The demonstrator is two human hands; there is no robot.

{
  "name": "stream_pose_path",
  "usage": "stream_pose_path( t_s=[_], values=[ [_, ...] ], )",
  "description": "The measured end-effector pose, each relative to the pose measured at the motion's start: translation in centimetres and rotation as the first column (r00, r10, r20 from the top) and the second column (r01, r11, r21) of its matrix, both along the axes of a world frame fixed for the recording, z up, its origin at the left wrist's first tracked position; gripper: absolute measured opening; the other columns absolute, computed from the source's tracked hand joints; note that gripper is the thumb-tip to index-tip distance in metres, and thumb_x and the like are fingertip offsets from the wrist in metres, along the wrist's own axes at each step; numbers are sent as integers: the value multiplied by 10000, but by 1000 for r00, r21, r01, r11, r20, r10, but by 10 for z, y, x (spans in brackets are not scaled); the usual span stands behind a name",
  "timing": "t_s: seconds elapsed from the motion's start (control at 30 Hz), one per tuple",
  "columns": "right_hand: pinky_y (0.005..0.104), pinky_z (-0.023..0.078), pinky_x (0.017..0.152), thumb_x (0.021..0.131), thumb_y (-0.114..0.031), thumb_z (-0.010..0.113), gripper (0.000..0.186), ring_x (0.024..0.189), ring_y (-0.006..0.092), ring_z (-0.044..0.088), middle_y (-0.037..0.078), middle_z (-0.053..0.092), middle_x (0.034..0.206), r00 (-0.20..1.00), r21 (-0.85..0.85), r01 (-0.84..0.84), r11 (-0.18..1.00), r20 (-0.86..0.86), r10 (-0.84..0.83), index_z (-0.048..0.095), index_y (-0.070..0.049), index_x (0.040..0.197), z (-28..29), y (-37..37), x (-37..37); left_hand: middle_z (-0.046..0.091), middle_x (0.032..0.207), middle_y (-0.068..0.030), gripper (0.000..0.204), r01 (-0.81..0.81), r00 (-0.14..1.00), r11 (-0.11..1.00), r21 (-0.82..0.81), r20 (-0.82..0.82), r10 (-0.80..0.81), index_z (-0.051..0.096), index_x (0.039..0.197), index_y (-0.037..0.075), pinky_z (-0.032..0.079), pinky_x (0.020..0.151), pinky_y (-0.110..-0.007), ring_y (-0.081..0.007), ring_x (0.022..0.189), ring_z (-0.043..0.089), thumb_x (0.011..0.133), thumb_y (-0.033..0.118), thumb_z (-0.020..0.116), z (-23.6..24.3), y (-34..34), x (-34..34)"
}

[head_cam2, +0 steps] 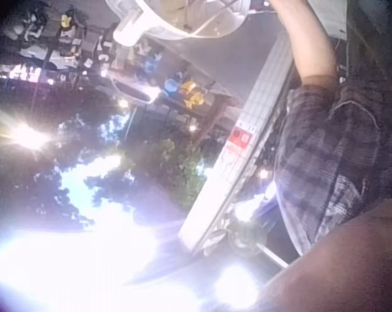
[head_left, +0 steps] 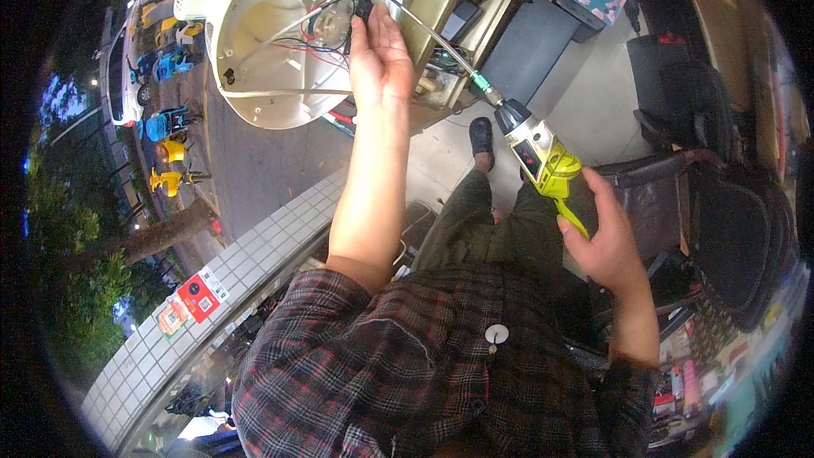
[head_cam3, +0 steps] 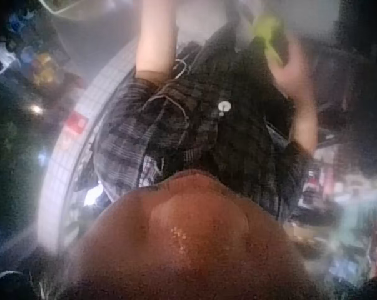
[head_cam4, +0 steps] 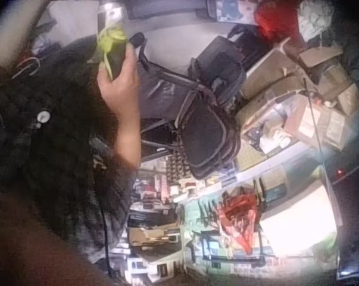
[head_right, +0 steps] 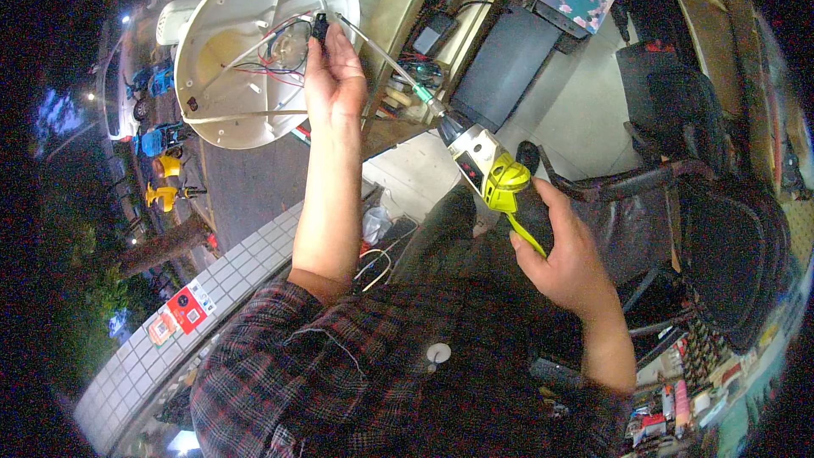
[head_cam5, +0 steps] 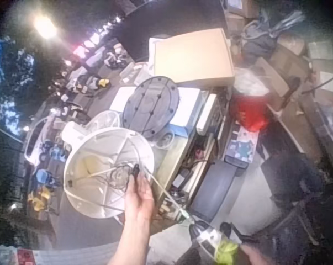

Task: The person repairs a ceiling fan by manipulating internal wiring and components. They use a power drill to remove and install parts, and pliers to strip and adjust wires, working within a cluttered workshop environment.

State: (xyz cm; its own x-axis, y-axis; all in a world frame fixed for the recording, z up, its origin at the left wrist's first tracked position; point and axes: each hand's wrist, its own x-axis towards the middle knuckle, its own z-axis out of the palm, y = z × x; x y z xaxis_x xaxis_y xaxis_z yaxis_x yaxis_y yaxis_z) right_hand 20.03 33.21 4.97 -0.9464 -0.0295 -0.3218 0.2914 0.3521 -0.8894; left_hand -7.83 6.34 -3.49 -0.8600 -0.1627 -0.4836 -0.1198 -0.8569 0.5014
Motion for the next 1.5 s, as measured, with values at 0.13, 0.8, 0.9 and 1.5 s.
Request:
stream_pose_path(
  t_s=[0.13, 0.8, 0.9, 1.5],
  values=[
    [415, 485, 1013, 867, -79, 719, 646, 1190, 382, 628, 250, 607, 1289, 1000, -17, 4, 1000, 25, -4, 426, 23, 1433, 2, 0, -3, 617, 1277, -200, 327, -3, 1000, 1000, -4, 12, 3, 513, 1273, -90, 600, 977, -357, -297, 1216, 615, 1061, 158, 533, 1, 1, 0],
    [428, 491, 1011, 868, -103, 725, 673, 1184, 387, 636, 267, 620, 1275, 997, -49, 42, 998, 67, -39, 408, 25, 1449, -8, 8, 12, 677, 1216, -224, 290, 19, 999, 999, 44, -48, -17, 566, 1231, -84, 583, 998, -412, -303, 1186, 656, 1044, 138, 550, -4, -1, 5],
    [428, 483, 1022, 869, -103, 724, 672, 1198, 388, 628, 267, 614, 1286, 995, -57, 43, 997, 87, -38, 408, 25, 1448, -7, 9, 13, 670, 1233, -231, 302, 45, 996, 997, 57, -81, -41, 559, 1245, -88, 584, 994, -411, -302, 1195, 651, 1043, 136, 551, -8, -4, 4],
    [423, 463, 1049, 861, -105, 727, 674, 1226, 383, 608, 269, 599, 1309, 994, -40, 70, 997, 85, -66, 415, 43, 1439, -4, 7, 21, 657, 1236, -211, 277, 71, 997, 995, 74, -39, -68, 560, 1220, -77, 613, 948, -351, -280, 1139, 673, 1046, 138, 559, -4, 7, 10]
  ],
)
